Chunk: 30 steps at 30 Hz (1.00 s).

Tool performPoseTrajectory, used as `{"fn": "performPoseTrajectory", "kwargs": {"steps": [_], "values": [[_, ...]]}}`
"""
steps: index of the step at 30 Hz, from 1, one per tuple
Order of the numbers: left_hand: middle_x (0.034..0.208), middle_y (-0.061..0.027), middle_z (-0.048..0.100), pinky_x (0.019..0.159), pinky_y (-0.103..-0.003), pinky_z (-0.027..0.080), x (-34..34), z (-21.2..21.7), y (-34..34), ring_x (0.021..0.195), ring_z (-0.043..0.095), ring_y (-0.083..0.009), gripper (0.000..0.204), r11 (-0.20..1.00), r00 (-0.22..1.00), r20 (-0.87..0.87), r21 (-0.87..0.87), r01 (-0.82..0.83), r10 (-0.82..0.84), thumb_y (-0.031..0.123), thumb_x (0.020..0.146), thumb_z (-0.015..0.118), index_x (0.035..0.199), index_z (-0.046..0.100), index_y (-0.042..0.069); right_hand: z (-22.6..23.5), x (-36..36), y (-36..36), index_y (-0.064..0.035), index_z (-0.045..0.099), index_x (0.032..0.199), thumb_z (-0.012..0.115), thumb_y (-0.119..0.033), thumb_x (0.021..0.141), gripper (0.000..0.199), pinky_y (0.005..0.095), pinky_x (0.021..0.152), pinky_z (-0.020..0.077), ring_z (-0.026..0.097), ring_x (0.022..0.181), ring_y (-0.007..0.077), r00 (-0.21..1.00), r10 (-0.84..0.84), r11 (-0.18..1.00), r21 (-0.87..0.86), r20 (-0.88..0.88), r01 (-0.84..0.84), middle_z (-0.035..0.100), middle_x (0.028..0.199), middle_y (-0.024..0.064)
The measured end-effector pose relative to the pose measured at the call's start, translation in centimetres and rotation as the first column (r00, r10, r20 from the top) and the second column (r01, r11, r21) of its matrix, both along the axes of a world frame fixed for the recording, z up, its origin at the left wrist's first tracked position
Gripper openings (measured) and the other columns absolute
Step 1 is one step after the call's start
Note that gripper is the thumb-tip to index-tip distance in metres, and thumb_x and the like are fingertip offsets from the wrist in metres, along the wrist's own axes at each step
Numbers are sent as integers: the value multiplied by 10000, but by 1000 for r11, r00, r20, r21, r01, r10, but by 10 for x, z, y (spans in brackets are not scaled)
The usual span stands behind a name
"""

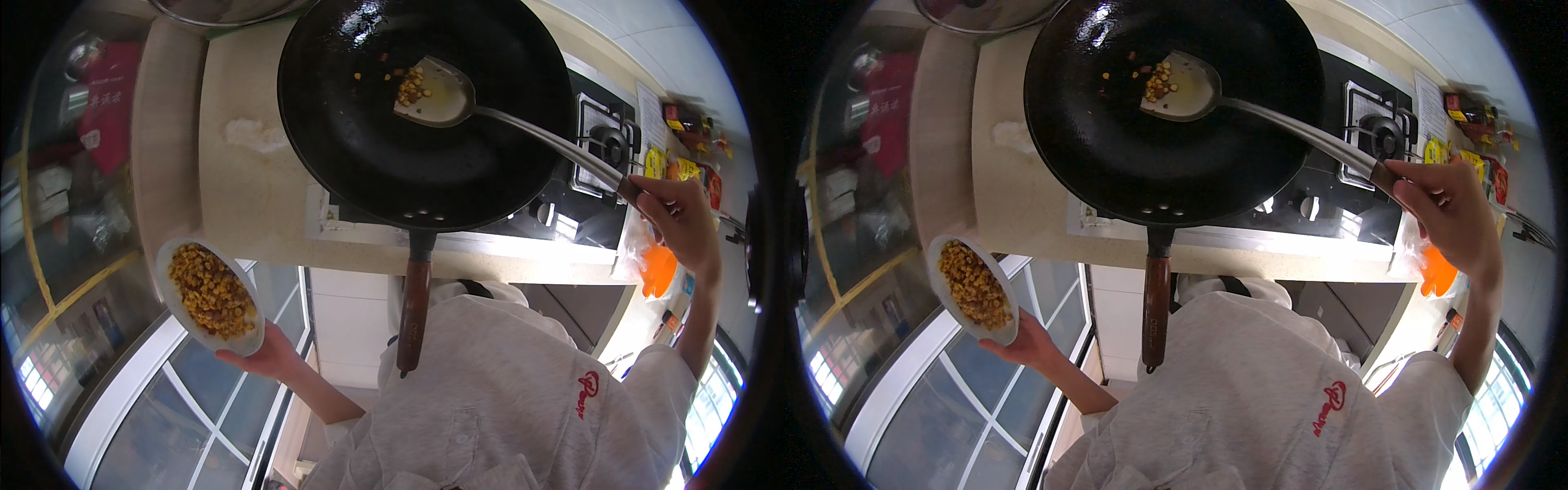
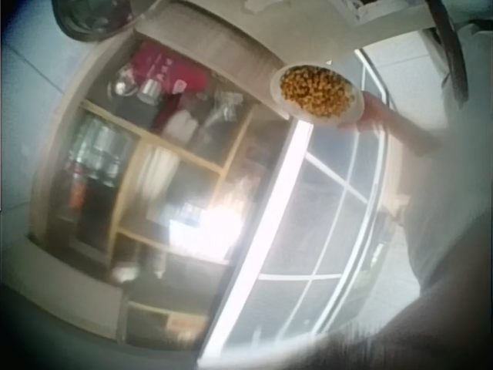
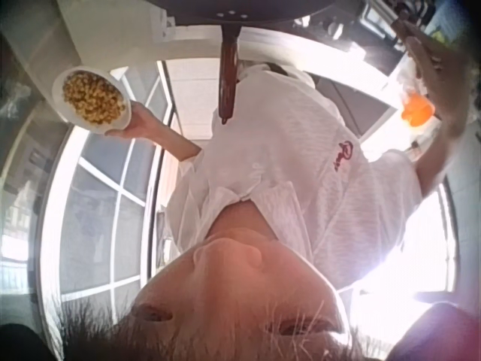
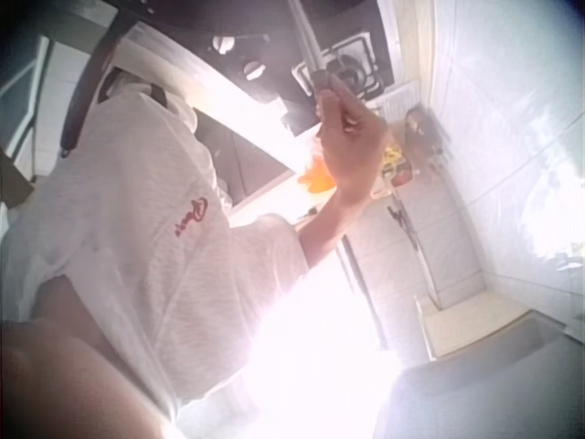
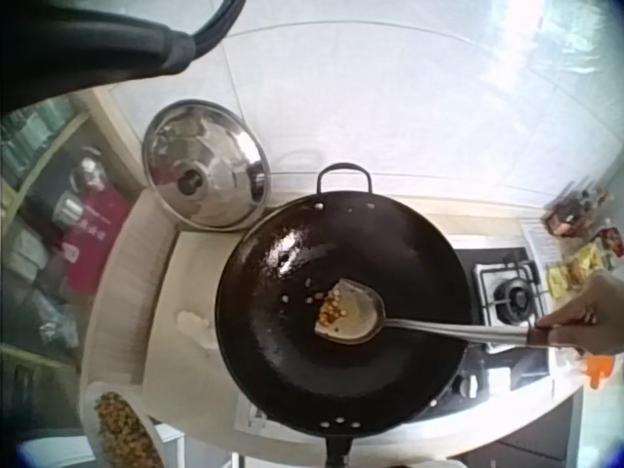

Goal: The person scoops cooked corn kernels from a wok into a white bowl using a metal spatula. After transferring the corn, the person rinses the wok and spatula under running water at the sink. Finally, the person carries the bowl of corn to a dining table and places it down.

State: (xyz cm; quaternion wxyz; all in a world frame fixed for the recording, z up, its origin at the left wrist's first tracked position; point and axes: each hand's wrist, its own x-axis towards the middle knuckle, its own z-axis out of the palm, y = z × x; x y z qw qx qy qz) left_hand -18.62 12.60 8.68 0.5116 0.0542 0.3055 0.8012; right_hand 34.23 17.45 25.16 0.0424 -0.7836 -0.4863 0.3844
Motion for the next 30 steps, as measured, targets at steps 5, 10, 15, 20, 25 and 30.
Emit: {"fn": "performPoseTrajectory", "kwargs": {"steps": [5,10,15,20,25,30], "values": [[1382,-90,423,1059,-418,371,11,7,4,1279,406,-249,578,1000,1000,-10,-5,-10,10,316,884,612,1353,378,72,-9,-12,-3,-36,662,1100,602,-76,878,234,192,420,366,472,450,41,995,46,997,67,-92,-40,611,608,39],[1374,-82,432,1058,-404,374,14,15,6,1275,411,-245,576,999,997,-74,-45,-19,15,331,884,611,1350,385,80,-22,-41,8,-31,662,1095,610,-84,877,230,218,479,400,453,478,59,994,47,995,97,-97,-38,627,631,60],[1383,-82,424,1063,-401,369,19,24,3,1277,409,-243,576,999,1000,-20,-44,22,-23,338,886,606,1352,384,83,-27,-52,-3,-21,663,1086,624,-79,866,231,225,483,398,427,484,63,983,-49,996,66,-178,61,612,615,65],[1395,-83,412,1066,-407,365,20,27,0,1282,403,-245,553,997,997,-10,-10,74,-74,329,904,578,1358,378,83,-35,-78,-20,-7,649,1094,630,-82,862,245,230,458,367,401,490,58,963,-19,969,234,-269,85,569,580,70],[1408,-79,395,1080,-412,345,26,32,1,1290,392,-249,546,992,993,-13,37,118,-117,345,921,544,1369,365,88,-36,-87,-26,-5,651,1089,630,-91,868,238,235,436,313,369,478,65,943,-43,949,282,-330,142,520,553,54],[1415,-72,384,1085,-405,334,43,44,8,1297,381,-244,543,998,994,-94,-13,58,-58,356,929,527,1377,356,103,-40,-95,-23,4,645,1094,619,-92,878,238,240,428,310,357,467,66,923,-40,932,319,-382,172,504,535,64]]}}
